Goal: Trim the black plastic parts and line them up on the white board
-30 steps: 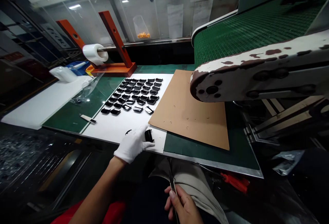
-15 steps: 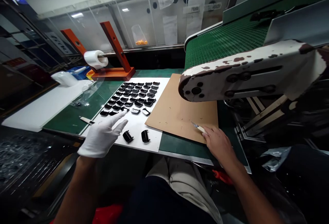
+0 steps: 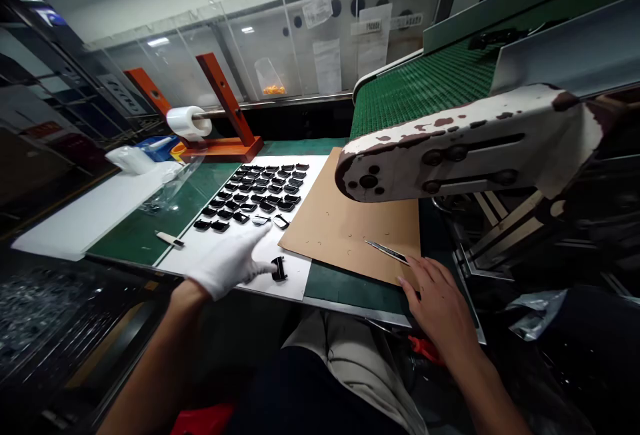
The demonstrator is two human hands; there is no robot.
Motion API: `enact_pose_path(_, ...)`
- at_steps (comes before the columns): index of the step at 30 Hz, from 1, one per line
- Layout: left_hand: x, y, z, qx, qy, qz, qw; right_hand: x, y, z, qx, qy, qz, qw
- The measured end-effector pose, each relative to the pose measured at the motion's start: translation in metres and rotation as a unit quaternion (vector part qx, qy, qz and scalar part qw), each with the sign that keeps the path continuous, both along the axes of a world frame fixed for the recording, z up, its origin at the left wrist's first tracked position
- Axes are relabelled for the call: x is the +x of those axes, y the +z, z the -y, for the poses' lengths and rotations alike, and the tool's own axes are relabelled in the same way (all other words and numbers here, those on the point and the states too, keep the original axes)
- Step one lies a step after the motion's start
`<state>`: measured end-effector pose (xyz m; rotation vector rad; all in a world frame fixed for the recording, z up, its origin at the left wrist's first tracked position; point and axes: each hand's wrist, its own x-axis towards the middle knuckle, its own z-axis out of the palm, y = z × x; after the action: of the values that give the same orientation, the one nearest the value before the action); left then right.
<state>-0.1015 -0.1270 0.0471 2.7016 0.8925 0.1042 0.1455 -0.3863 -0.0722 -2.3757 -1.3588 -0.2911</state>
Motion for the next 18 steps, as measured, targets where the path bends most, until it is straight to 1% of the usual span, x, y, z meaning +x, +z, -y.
enact_pose_path(2,0.001,-0.029,0.001,-0.040,-0.015,-0.020,0.999,0.002,0.000,-0.013,-0.004,0.026,-0.002,1.000)
enact_pose_path(4,0.000,-0.055,0.002,-0.053,-0.005,-0.021,0.998,0.005,0.000,-0.028,-0.013,0.055,-0.007,0.998)
enact_pose_path(5,-0.001,-0.065,0.002,-0.058,0.003,-0.020,0.998,0.006,-0.001,-0.035,-0.020,0.067,-0.011,0.998)
enact_pose_path(7,-0.003,-0.078,0.001,-0.066,0.014,-0.009,0.998,0.009,-0.002,-0.047,-0.035,0.082,-0.020,0.996)
enact_pose_path(9,-0.006,-0.085,-0.001,-0.073,0.013,0.010,0.997,0.011,-0.005,-0.055,-0.047,0.086,-0.029,0.995)
enact_pose_path(13,-0.011,-0.088,0.000,-0.076,-0.002,0.066,0.995,0.015,-0.010,-0.059,-0.051,0.068,-0.051,0.995)
enact_pose_path(16,-0.016,-0.086,0.011,-0.072,-0.019,0.130,0.989,0.017,-0.009,-0.057,-0.059,0.052,-0.081,0.994)
enact_pose_path(18,-0.020,-0.082,0.023,-0.067,-0.027,0.174,0.982,0.017,-0.007,-0.056,-0.066,0.050,-0.101,0.991)
